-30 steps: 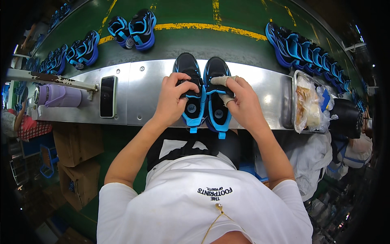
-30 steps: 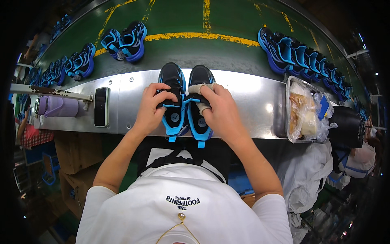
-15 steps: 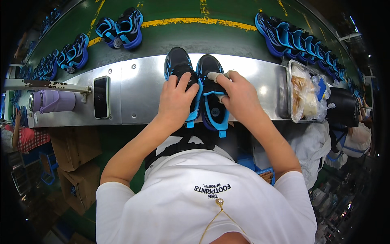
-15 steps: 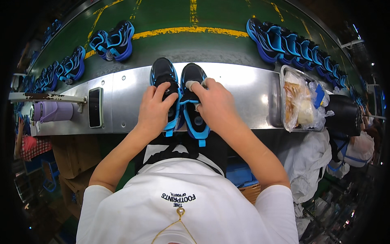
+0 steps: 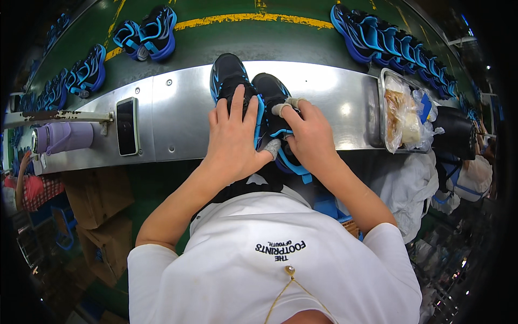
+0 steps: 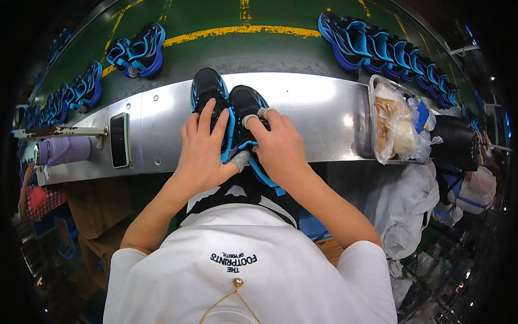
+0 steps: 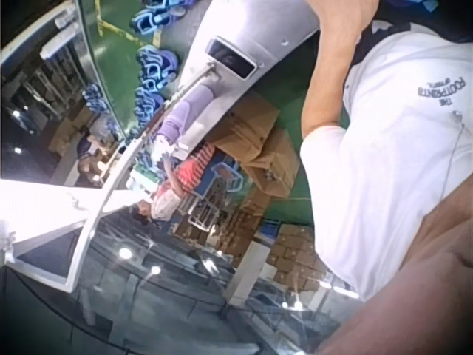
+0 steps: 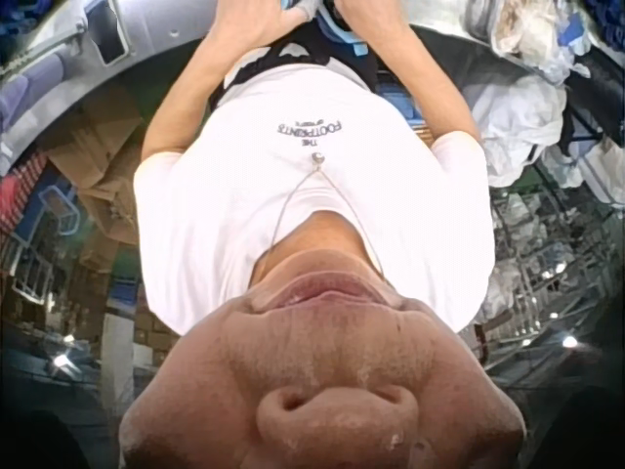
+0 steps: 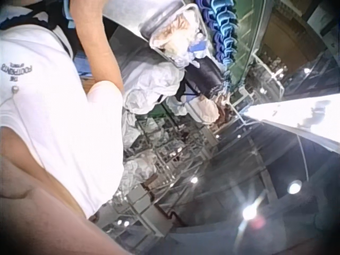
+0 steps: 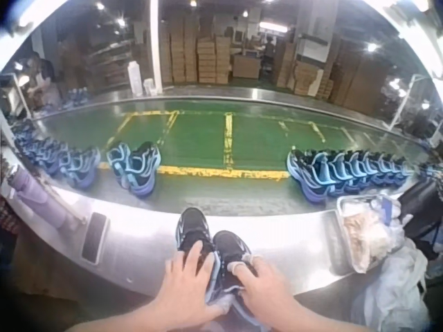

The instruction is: The person cleans and presses the dials and tongues of pairs of shoes by hand, then sets each finished pair onto the conveyor surface.

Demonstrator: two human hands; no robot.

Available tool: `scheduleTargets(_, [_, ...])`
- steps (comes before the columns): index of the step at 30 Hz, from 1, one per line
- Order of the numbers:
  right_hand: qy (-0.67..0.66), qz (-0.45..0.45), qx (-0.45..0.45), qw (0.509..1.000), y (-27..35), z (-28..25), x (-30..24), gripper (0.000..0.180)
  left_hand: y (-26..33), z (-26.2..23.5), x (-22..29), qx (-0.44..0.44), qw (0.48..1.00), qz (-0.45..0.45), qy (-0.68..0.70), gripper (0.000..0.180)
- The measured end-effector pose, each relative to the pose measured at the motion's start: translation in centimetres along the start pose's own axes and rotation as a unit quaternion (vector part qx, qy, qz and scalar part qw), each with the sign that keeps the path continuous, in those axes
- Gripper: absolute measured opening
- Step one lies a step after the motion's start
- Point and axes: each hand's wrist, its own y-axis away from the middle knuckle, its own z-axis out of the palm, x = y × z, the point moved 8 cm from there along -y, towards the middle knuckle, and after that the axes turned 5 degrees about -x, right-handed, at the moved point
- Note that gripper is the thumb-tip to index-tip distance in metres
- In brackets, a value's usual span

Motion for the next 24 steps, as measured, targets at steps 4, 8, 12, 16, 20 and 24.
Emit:
scheduleTargets(4, [-0.009,0.012,0.015,1.0,-0.8,0.1,0.3,0.05,0.1,0.8,0.5,0.04,0.999,-0.035,-0.007,0.084])
scheduleTargets(8, [-0.038,0.042,0.06,0.997,-3.1,-0.2,0.9,0.042,-0.6,0.2,-0.8,-0.003,0.997,-0.008,0.078,0.083])
scheduleTargets(12, [-0.067,0.066,0.066,0.993,-5.1,-0.8,1.1,0.034,-1.0,0.8,-0.4,0.036,0.998,-0.035,0.05,0.081])
scheduleTargets(16, [-0.118,-0.017,0.035,0.992,-2.0,-0.7,0.1,0.045,-0.7,1.2,-0.2,0.112,0.991,-0.061,0.036,0.077])
scheduleTargets(20, [0.007,-0.018,-0.031,0.999,2.2,-0.9,0.9,0.05,-1.3,1.5,0.7,0.127,0.99,-0.053,0.015,0.073])
scheduleTargets(24, [0.102,-0.065,0.033,0.992,0.5,0.7,-2.2,0.03,-1.8,1.9,0.9,0.15,0.987,-0.061,0.002,0.062])
